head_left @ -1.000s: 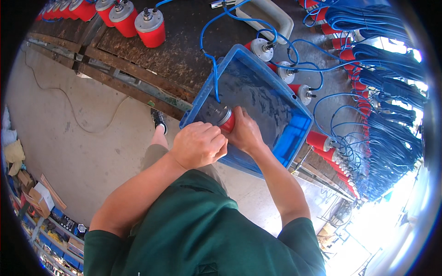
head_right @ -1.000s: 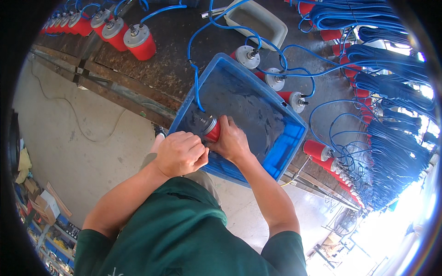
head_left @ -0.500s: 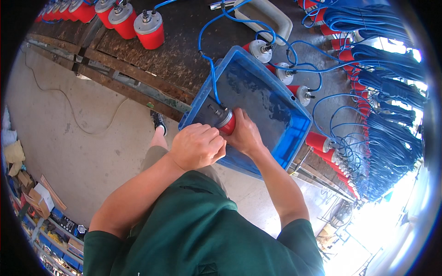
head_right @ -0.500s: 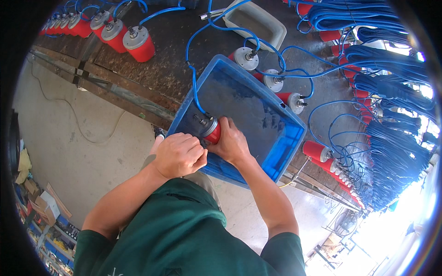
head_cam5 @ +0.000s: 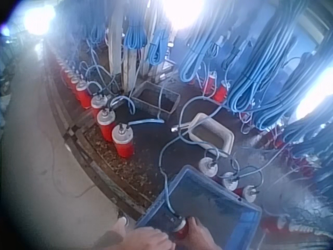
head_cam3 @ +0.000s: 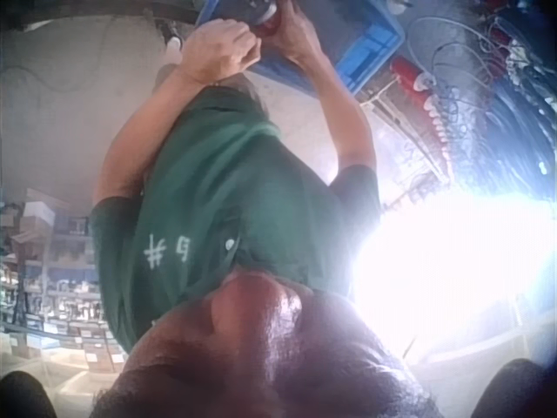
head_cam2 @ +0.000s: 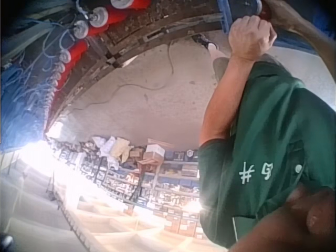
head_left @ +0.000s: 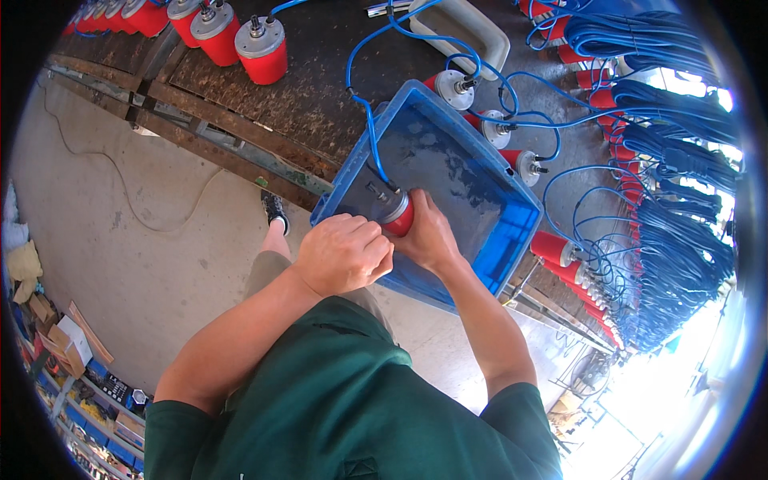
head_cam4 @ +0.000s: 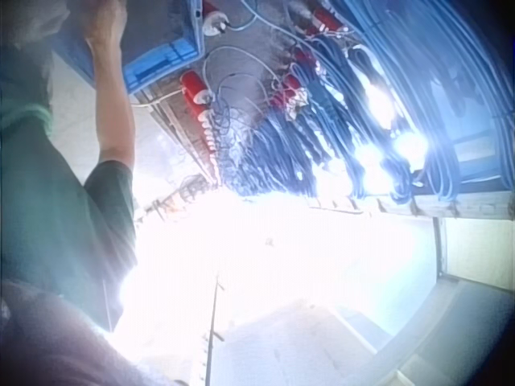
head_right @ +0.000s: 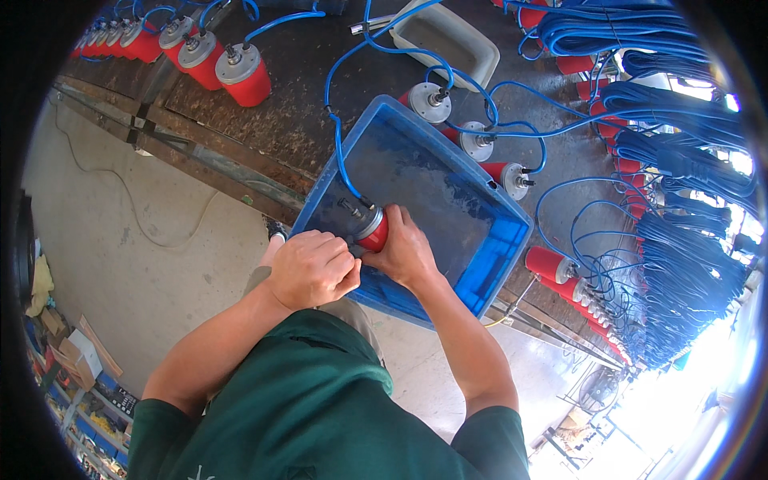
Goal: The person tests a series of red cylindrical components by connecting a hose, immersing them in a water tank, and monitoring for leaks.
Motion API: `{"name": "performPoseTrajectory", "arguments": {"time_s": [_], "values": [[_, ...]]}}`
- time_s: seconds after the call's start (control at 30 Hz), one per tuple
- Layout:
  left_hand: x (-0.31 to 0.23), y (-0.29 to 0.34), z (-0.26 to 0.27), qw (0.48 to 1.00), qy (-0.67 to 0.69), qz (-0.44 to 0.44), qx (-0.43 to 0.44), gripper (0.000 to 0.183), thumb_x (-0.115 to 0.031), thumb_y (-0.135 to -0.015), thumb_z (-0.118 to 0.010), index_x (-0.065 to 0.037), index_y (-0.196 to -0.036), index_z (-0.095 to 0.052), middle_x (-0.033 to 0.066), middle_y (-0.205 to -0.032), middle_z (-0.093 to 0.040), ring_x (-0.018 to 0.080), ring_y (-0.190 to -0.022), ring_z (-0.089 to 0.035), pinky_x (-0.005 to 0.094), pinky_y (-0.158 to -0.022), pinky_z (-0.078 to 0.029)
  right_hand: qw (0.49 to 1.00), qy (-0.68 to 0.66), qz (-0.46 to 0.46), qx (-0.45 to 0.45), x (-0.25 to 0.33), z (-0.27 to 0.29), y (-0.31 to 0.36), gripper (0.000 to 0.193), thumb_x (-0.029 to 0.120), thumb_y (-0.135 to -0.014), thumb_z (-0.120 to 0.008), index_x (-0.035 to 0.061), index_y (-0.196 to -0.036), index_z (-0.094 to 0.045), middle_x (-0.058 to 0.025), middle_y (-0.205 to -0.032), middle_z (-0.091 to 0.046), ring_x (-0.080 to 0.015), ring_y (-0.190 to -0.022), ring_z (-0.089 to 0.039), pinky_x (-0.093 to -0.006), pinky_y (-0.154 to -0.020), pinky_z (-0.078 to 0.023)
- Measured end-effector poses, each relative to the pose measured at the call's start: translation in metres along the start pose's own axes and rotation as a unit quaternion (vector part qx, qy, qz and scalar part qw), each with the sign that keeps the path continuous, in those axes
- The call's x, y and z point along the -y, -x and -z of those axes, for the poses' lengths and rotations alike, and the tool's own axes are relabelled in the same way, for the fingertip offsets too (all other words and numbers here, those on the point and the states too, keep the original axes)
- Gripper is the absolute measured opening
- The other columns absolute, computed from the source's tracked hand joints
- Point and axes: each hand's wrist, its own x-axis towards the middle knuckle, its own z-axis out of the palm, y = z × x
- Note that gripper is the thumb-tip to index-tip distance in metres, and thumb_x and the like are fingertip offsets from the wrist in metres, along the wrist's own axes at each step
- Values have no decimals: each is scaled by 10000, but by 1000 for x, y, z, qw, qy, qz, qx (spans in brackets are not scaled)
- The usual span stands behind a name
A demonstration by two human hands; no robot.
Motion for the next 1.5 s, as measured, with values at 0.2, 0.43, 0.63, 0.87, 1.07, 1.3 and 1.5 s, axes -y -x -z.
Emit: {"name": "performPoseTrajectory", "arguments": {"time_s": [0.2, 0.43, 0.63, 0.87, 1.07, 1.3, 1.5], "values": [[0, -1, 0, 1000, 3, 1, 2, 282, -107, -798, -798, -107, -691, -537, 52, -709, -567, 247, -645, -610, 379, -607, -497, 1000, -10, 3, 2, -2, 1, 1, 824, 239, -660, -930, 29, -1340, -513, -258, -1253, -651, -507, -1125, -667, -545, -927, -574], [-1, -1, 1, 1000, 5, -2, -6, 282, -104, -790, -798, -109, -687, -535, 52, -706, -563, 245, -640, -604, 377, -603, -490, 1000, -12, -1, 2, -4, 0, -2, 812, 244, -658, -924, 23, -1330, -526, -270, -1222, -668, -508, -1117, -668, -546, -929, -568], [-1, -2, 1, 1000, 12, -4, -12, 282, -99, -784, -797, -110, -686, -533, 50, -702, -560, 246, -635, -600, 376, -595, -484, 1000, -16, 11, 4, -4, 0, -5, 764, 240, -657, -911, 13, -1286, -541, -280, -1187, -674, -507, -1093, -662, -548, -928, -561], [0, 0, -1, 1000, 2, 9, -22, 281, -109, -777, -805, -118, -691, -537, 44, -700, -551, 239, -636, -596, 369, -591, -475, 999, -20, -21, 22, -3, 2, -8, 755, 229, -636, -913, 9, -1253, -539, -287, -1166, -676, -512, -1085, -660, -546, -921, -554], [1, 3, -2, 999, 20, 18, -25, 279, -131, -796, -806, -121, -693, -547, 39, -695, -533, 230, -645, -590, 363, -584, -466, 999, 0, -42, 34, -3, 1, -11, 756, 222, -625, -926, 15, -1235, -531, -293, -1120, -684, -524, -1046, -669, -554, -904, -553], [2, 8, 6, 1000, 20, 16, 14, 179, -209, -790, -802, -128, -763, -645, 19, -764, -593, 195, -739, -632, 348, -670, -509, 998, 1, -50, 27, -3, -1, -12, 736, 241, -638, -941, 23, -1207, -528, -295, -1098, -694, -530, -1022, -680, -553, -863, -565], [3, 13, 2, 999, 39, 14, 6, 154, -218, -802, -781, -121, -784, -663, 29, -787, -617, 202, -766, -642, 354, -686, -512, 997, 4, -66, 28, -2, -7, -9, 721, 252, -656, -950, 27, -1199, -532, -291, -1082, -699, -523, -996, -688, -546, -845, -572]]}}
